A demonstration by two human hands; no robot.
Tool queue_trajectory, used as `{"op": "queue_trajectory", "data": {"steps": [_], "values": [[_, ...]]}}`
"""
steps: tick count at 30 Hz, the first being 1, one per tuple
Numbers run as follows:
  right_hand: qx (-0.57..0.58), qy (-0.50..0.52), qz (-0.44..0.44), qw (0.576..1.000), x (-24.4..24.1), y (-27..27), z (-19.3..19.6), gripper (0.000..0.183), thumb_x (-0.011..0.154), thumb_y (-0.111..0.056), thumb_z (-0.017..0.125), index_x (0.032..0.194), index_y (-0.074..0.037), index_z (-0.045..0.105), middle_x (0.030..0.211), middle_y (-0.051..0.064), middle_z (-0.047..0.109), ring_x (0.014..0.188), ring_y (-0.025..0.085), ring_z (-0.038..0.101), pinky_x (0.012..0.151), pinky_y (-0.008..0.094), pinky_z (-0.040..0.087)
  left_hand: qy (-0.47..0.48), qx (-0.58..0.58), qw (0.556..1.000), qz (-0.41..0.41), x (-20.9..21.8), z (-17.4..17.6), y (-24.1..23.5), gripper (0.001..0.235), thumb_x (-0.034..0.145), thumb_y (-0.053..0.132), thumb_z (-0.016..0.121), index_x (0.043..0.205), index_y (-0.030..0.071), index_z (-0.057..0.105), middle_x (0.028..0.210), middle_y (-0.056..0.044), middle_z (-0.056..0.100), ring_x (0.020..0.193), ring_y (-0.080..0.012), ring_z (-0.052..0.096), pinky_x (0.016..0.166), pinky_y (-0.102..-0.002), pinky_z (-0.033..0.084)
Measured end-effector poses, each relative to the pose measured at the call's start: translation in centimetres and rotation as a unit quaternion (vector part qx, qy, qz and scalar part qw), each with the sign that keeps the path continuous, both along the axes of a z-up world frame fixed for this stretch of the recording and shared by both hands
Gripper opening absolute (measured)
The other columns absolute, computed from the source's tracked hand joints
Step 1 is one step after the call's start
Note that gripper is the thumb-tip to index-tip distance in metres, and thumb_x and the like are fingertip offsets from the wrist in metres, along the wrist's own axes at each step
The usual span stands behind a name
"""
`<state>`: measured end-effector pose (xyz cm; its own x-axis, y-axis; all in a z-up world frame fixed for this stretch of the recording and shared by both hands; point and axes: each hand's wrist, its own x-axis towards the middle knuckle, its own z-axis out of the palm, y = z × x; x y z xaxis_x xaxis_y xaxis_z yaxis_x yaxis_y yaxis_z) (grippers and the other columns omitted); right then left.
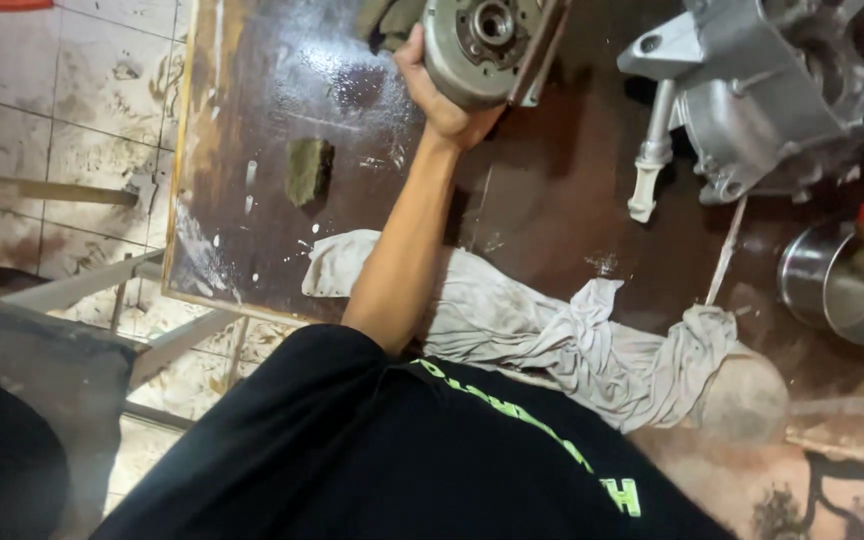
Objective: Cleaning and inspecting a motorcycle flywheel and other engine components on a workbench.
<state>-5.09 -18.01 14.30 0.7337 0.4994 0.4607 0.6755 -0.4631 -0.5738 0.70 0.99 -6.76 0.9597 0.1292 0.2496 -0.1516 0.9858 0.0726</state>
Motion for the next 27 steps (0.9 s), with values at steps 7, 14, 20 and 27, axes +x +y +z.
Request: {"op": "queue_trajectory", "data": {"steps": [7,14,20,27], "values": [[-0.019,0.041,0.019,0.999,-1.1,0.0,-2.5,0.024,0.104,-0.021,0.071,0.116,-0.001,0.066,0.125,0.016,0.069,0.118,0.028,0.065,0.116,0.045,0.046,0.009,0.023,1.000,-0.018,-0.6,-1.8,-0.6,0.079,0.100,0.071,0.035,0.137,0.005,0.055,0.133,-0.014,0.064,0.124,-0.0333,0.060,0.109,-0.053,0.048],[-0.026,0.066,0.028,0.997,-0.7,-9.2,-13.6,0.023,0.102,-0.020,0.071,0.114,-0.001,0.066,0.124,0.016,0.069,0.114,0.029,0.066,0.116,0.046,0.045,0.013,0.023,0.999,-0.019,-3.0,-1.4,-0.3,0.079,0.100,0.071,0.033,0.139,0.005,0.055,0.135,-0.015,0.063,0.123,-0.0352,0.061,0.105,-0.056,0.050],[-0.037,0.084,0.030,0.995,-3.4,-11.2,-14.1,0.022,0.102,-0.020,0.071,0.111,-0.001,0.066,0.124,0.017,0.069,0.110,0.029,0.067,0.115,0.047,0.044,0.012,0.018,0.999,-0.026,-5.3,-0.9,-0.9,0.079,0.101,0.071,0.031,0.141,0.006,0.054,0.137,-0.017,0.062,0.123,-0.0368,0.061,0.100,-0.058,0.052],[-0.047,0.113,0.030,0.992,-6.5,-12.3,-14.7,0.021,0.100,-0.019,0.072,0.109,-0.001,0.067,0.123,0.017,0.069,0.107,0.030,0.068,0.115,0.048,0.043,0.019,0.014,0.999,-0.036,-8.5,0.5,-1.6,0.080,0.102,0.071,0.029,0.143,0.006,0.054,0.139,-0.018,0.062,0.122,-0.0386,0.062,0.096,-0.061,0.054]]}}
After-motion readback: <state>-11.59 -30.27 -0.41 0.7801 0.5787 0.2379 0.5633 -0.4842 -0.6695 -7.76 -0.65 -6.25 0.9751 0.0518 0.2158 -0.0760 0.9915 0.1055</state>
